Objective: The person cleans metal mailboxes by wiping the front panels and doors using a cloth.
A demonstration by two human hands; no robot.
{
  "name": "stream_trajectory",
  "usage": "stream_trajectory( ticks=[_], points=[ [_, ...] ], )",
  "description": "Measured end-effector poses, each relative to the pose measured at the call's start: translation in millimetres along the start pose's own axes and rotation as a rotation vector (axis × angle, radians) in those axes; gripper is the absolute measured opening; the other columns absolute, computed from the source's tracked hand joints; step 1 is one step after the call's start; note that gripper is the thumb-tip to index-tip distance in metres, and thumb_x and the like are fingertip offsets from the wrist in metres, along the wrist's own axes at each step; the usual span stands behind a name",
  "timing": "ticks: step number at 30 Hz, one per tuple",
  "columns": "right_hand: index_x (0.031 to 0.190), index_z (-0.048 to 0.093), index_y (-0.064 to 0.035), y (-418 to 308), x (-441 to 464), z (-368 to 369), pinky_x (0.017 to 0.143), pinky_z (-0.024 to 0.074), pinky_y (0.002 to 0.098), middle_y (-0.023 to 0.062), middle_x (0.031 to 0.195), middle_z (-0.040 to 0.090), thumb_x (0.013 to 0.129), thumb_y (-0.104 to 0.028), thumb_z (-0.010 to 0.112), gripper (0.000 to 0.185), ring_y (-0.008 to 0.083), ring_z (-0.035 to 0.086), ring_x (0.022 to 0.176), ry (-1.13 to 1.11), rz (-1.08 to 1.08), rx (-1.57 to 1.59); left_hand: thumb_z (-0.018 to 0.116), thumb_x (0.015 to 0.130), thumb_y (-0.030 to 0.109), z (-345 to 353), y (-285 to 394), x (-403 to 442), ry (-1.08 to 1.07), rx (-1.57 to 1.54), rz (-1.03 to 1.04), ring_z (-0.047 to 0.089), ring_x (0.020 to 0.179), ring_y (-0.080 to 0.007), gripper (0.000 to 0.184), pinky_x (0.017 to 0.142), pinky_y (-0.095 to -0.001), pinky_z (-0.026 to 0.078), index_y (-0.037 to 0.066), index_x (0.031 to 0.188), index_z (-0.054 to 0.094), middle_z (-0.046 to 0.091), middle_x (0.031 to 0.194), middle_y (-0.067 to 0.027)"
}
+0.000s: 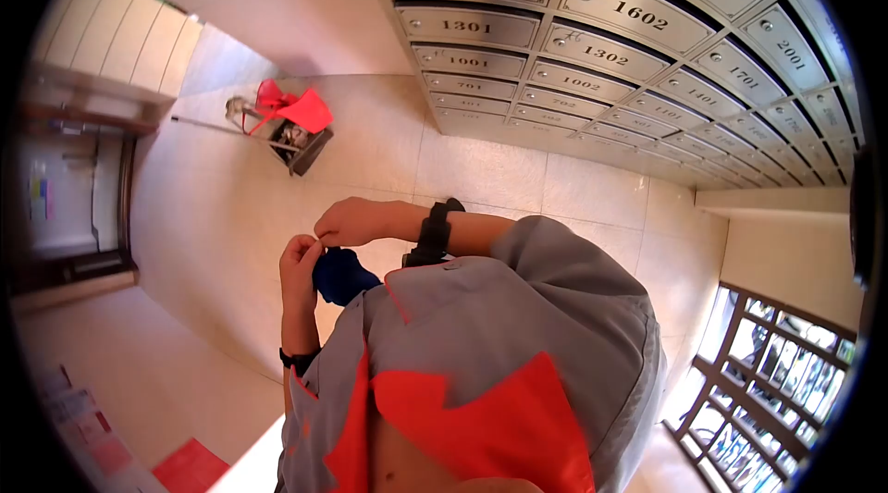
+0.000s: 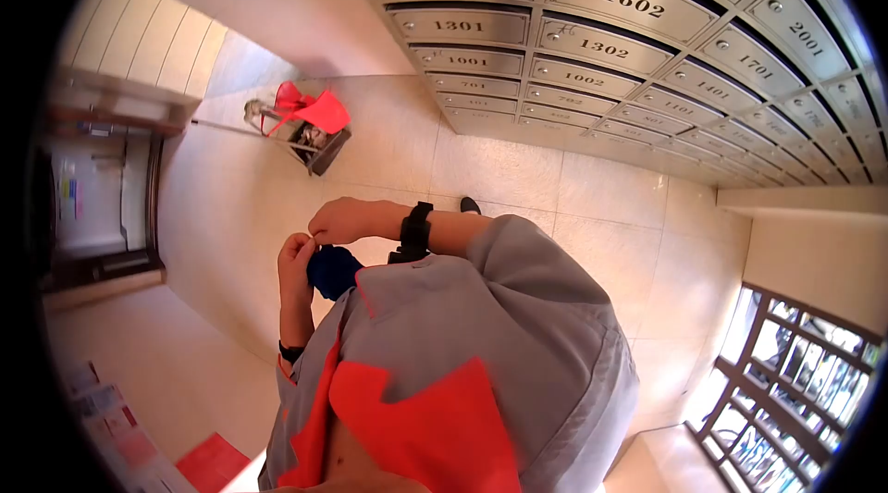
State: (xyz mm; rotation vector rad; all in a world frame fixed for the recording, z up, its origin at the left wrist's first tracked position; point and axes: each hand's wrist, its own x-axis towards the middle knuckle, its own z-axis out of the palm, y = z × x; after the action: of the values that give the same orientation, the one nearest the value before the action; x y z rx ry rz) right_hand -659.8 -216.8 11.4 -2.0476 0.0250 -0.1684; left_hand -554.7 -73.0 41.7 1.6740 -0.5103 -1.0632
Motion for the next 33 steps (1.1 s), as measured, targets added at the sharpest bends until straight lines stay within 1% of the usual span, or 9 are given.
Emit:
stream_trajectory(
  ticks=[3, 5, 14, 17, 19, 22, 25, 27, 33],
  points=[
    [0.079, 0.060, -0.0075, 14.3, 24.7, -12.3, 0.063, 0.0441, 0.0389, 0.0105, 0.074, 0.061, 0.080, -0.027, 0.047, 0.024, 0.0287, 0.058, 0.071, 0.016, 0.034, 0.055, 0.056, 0.081, 0.007, -8.7, 11.8, 32.1, -0.045, -0.013, 0.033, 0.046, 0.063, -0.0055, 0.006, 0.057, -0.0172, 0.037, 0.005, 0.077, 0.052, 0.051, 0.070, 0.0014],
    [0.078, 0.058, -0.0070, 27.8, 42.3, -14.5, 0.063, 0.0434, 0.0400, 0.0125, 0.073, 0.060, 0.080, -0.029, 0.047, 0.025, 0.0304, 0.057, 0.071, 0.091, -0.054, 0.042, 0.053, 0.083, 0.010, -15.9, 17.6, 51.9, -0.019, 0.090, 0.014, 0.045, 0.063, -0.0063, 0.008, 0.058, -0.0176, 0.036, 0.007, 0.076, 0.050, 0.049, 0.069, 0.0014],
    [0.082, 0.057, -0.0034, 28.0, 112.4, -11.9, 0.066, 0.0414, 0.0425, 0.0202, 0.079, 0.058, 0.084, -0.036, 0.043, 0.036, 0.0367, 0.055, 0.075, 0.147, 0.001, 0.037, 0.052, 0.083, 0.010, -68.7, 35.0, 95.1, -0.081, -0.084, 0.160, 0.043, 0.066, -0.0070, 0.010, 0.063, -0.0186, 0.035, 0.006, 0.074, 0.048, 0.046, 0.070, 0.0008],
    [0.086, 0.058, -0.0033, 10.9, 128.9, 1.9, 0.068, 0.0418, 0.0410, 0.0207, 0.082, 0.059, 0.085, -0.038, 0.042, 0.038, 0.0359, 0.055, 0.077, 0.223, 0.066, 0.038, 0.051, 0.083, 0.009, -100.0, 33.9, 112.7, -0.200, -0.094, 0.297, 0.043, 0.065, -0.0070, 0.010, 0.062, -0.0188, 0.035, 0.006, 0.074, 0.048, 0.046, 0.069, 0.0004],
    [0.088, 0.059, -0.0034, -3.7, 135.7, 12.2, 0.070, 0.0421, 0.0392, 0.0204, 0.084, 0.060, 0.087, -0.039, 0.041, 0.040, 0.0348, 0.056, 0.080, 0.263, 0.148, 0.031, 0.051, 0.083, 0.010, -116.1, 38.2, 116.6, -0.268, -0.101, 0.320, 0.043, 0.064, -0.0072, 0.010, 0.061, -0.0192, 0.035, 0.005, 0.074, 0.048, 0.047, 0.069, 0.0004],
    [0.090, 0.059, -0.0031, -4.9, 154.1, 37.5, 0.074, 0.0417, 0.0373, 0.0196, 0.087, 0.060, 0.088, -0.038, 0.039, 0.040, 0.0336, 0.056, 0.083, 0.355, 0.117, 0.124, 0.053, 0.083, 0.009, -140.9, 36.4, 125.6, -0.384, -0.159, 0.338, 0.045, 0.064, -0.0073, 0.008, 0.061, -0.0199, 0.037, 0.006, 0.076, 0.050, 0.049, 0.070, 0.0002],
    [0.092, 0.059, -0.0030, -18.4, 154.5, 49.0, 0.078, 0.0410, 0.0371, 0.0193, 0.091, 0.060, 0.089, -0.036, 0.038, 0.039, 0.0336, 0.055, 0.086, 0.425, 0.276, 0.021, 0.054, 0.082, 0.008, -147.2, 26.3, 133.9, -0.447, -0.194, 0.362, 0.047, 0.065, -0.0070, 0.005, 0.062, -0.0194, 0.039, 0.006, 0.079, 0.051, 0.051, 0.071, -0.0004],
    [0.092, 0.060, -0.0014, -18.4, 149.1, 61.8, 0.078, 0.0416, 0.0401, 0.0205, 0.092, 0.060, 0.087, -0.035, 0.037, 0.041, 0.0358, 0.056, 0.087, 0.555, 0.335, -0.058, 0.059, 0.080, 0.007, -145.8, 18.9, 135.0, -0.499, -0.220, 0.332, 0.049, 0.066, -0.0067, 0.007, 0.061, -0.0189, 0.040, 0.006, 0.081, 0.052, 0.052, 0.073, -0.0001],
    [0.090, 0.059, -0.0004, -36.1, 126.1, 81.1, 0.077, 0.0414, 0.0407, 0.0220, 0.091, 0.059, 0.088, -0.033, 0.037, 0.039, 0.0366, 0.055, 0.085, 0.651, 0.442, -0.068, 0.064, 0.077, 0.007, -139.9, 4.8, 141.1, -0.707, -0.302, 0.170, 0.050, 0.063, -0.0072, 0.011, 0.059, -0.0188, 0.042, 0.006, 0.079, 0.053, 0.054, 0.070, 0.0001]
  ],
)
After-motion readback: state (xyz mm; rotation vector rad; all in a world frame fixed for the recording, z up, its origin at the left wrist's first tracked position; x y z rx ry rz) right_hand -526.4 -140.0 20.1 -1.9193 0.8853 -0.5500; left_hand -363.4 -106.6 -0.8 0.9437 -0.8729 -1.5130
